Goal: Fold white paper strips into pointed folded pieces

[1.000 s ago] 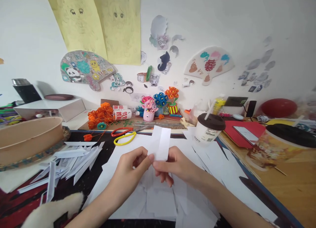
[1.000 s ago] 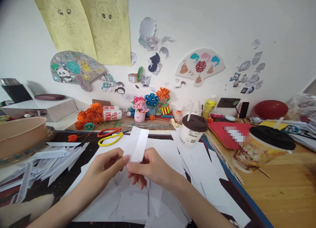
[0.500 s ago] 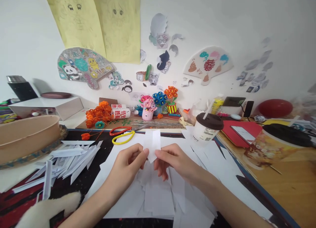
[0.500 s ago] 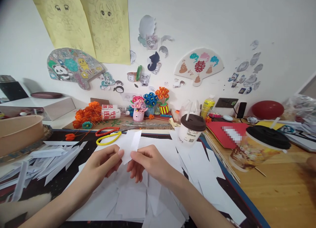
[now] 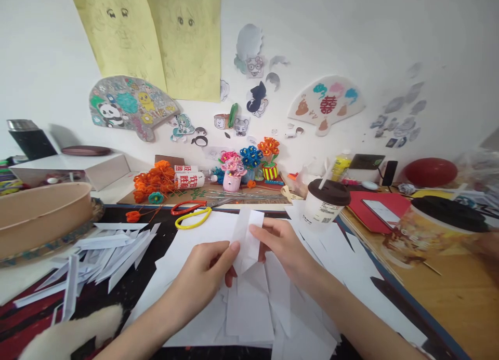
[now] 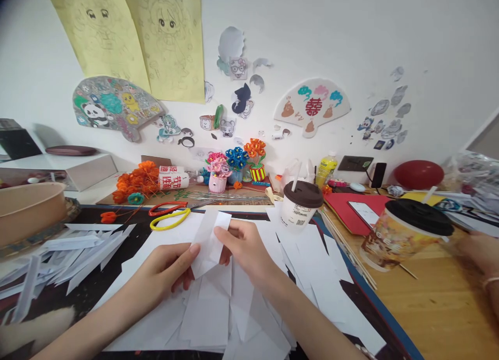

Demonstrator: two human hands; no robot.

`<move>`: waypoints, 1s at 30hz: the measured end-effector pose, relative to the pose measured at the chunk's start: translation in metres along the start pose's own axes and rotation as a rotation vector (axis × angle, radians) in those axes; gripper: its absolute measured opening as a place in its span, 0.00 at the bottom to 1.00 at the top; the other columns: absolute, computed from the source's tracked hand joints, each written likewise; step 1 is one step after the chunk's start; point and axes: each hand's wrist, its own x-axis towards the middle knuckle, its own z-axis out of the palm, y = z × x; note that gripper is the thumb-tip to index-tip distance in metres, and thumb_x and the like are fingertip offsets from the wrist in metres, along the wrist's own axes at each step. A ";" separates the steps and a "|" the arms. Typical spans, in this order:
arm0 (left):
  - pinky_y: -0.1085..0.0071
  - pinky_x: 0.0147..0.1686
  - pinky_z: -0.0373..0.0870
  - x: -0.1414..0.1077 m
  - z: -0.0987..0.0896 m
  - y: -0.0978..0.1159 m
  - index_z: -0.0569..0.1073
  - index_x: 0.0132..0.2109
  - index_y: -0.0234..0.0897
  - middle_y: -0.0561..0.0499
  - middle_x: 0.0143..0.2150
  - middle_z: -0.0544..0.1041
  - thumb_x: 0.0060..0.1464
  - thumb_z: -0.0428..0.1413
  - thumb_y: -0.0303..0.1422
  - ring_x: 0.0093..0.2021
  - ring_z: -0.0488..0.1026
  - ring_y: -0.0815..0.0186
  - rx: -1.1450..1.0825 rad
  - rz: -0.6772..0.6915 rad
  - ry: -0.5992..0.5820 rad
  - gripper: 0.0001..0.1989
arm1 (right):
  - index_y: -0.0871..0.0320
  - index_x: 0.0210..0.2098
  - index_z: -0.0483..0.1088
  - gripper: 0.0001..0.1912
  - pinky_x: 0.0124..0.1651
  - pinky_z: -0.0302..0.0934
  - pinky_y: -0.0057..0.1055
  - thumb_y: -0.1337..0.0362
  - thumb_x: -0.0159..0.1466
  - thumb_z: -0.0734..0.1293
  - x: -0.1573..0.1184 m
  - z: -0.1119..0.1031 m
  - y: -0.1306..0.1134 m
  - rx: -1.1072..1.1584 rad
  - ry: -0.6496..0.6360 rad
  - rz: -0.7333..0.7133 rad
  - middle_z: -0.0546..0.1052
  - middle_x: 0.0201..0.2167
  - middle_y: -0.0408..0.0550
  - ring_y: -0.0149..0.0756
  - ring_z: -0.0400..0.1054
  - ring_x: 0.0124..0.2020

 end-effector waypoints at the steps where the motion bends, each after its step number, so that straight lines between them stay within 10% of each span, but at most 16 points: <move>1: 0.72 0.22 0.53 0.000 0.000 -0.001 0.62 0.21 0.38 0.54 0.18 0.64 0.58 0.44 0.49 0.20 0.58 0.68 0.020 0.014 0.015 0.24 | 0.60 0.25 0.68 0.18 0.23 0.55 0.27 0.50 0.59 0.68 0.000 0.000 0.001 -0.013 -0.008 0.006 0.69 0.20 0.42 0.28 0.61 0.20; 30: 0.73 0.27 0.64 -0.004 -0.005 -0.004 0.71 0.34 0.37 0.55 0.26 0.73 0.56 0.55 0.32 0.25 0.67 0.70 0.102 0.187 0.424 0.04 | 0.61 0.23 0.69 0.18 0.26 0.61 0.26 0.55 0.64 0.65 -0.006 0.004 0.009 -0.164 -0.141 -0.010 0.71 0.19 0.43 0.29 0.66 0.21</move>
